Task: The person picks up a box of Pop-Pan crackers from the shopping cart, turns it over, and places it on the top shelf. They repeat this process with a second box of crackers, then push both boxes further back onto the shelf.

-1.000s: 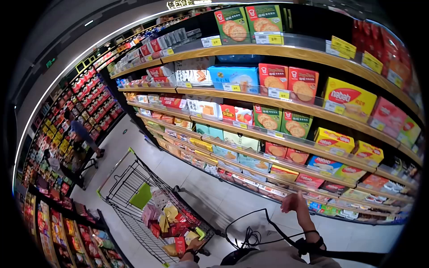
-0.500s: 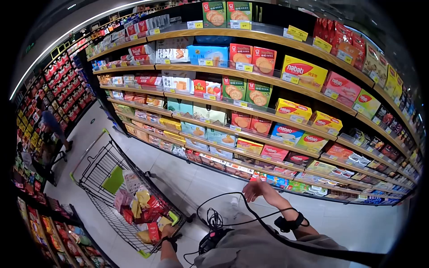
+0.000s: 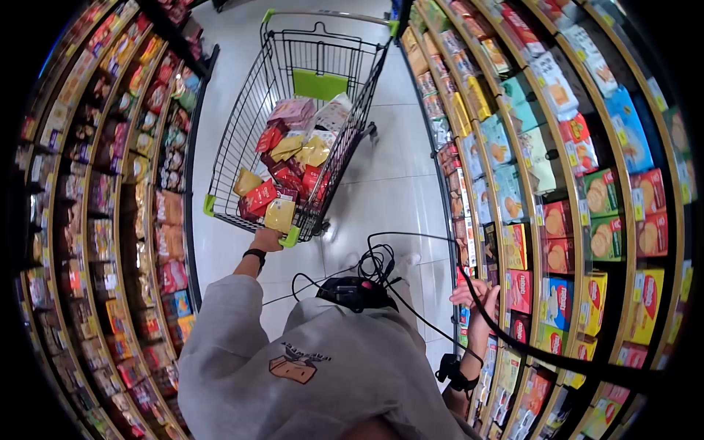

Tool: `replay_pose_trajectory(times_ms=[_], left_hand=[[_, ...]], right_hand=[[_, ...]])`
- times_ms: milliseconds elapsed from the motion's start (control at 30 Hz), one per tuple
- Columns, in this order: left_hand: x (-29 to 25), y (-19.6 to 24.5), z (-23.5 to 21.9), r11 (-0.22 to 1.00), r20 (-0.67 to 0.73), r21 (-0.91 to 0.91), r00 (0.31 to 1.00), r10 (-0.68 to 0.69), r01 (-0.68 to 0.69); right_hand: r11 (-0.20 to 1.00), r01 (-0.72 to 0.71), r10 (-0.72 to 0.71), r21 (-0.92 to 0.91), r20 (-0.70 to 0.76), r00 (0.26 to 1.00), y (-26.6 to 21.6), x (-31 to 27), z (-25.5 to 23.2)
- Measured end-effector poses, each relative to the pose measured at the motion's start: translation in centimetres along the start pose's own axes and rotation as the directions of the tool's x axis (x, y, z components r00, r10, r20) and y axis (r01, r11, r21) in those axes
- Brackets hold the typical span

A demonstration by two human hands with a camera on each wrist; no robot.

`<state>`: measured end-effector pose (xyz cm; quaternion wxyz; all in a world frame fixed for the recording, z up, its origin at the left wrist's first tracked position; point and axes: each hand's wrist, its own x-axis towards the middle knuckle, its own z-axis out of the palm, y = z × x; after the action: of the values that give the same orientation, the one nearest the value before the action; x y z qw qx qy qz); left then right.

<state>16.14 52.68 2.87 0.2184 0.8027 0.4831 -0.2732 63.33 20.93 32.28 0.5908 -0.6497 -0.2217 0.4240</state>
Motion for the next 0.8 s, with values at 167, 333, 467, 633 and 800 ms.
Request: replay_pose_trajectory(times_ms=[167, 333, 467, 633, 800], left_hand=[[-6.7, -2.2, -1.0, 0.998, 0.144, -0.053, 0.989, -0.027, 0.035], [-7.2, -2.1, 0.7, 0.825, -0.021, -0.561, 0.997, 0.072, -0.071], [-4.3, 2.6, -1.7, 0.712, -0.383, -0.678, 0.915, -0.128, -0.184], [0.8, 6.7, -5.1, 0.76, -0.555, -0.625, 0.787, -0.27, -0.18], [2.2, 9.4, -8.1, 0.823, -0.451, -0.557, 0.793, -0.411, 0.111]], right_hand=[[1.0, 0.012, -0.01, -0.017, 0.116, 0.993, -1.7, 1.7, 2.4], [1.0, 0.01, -0.009, -0.004, 0.125, 0.992, -1.4, 3.8, 3.3], [0.998, -0.015, 0.024, -0.064, 0.133, 0.991, -1.6, 5.7, 4.8], [0.997, -0.024, 0.041, -0.076, 0.224, 0.974, -1.9, 8.4, 4.5], [0.995, -0.029, 0.053, -0.09, 0.279, 0.959, -2.2, 12.9, 3.1]])
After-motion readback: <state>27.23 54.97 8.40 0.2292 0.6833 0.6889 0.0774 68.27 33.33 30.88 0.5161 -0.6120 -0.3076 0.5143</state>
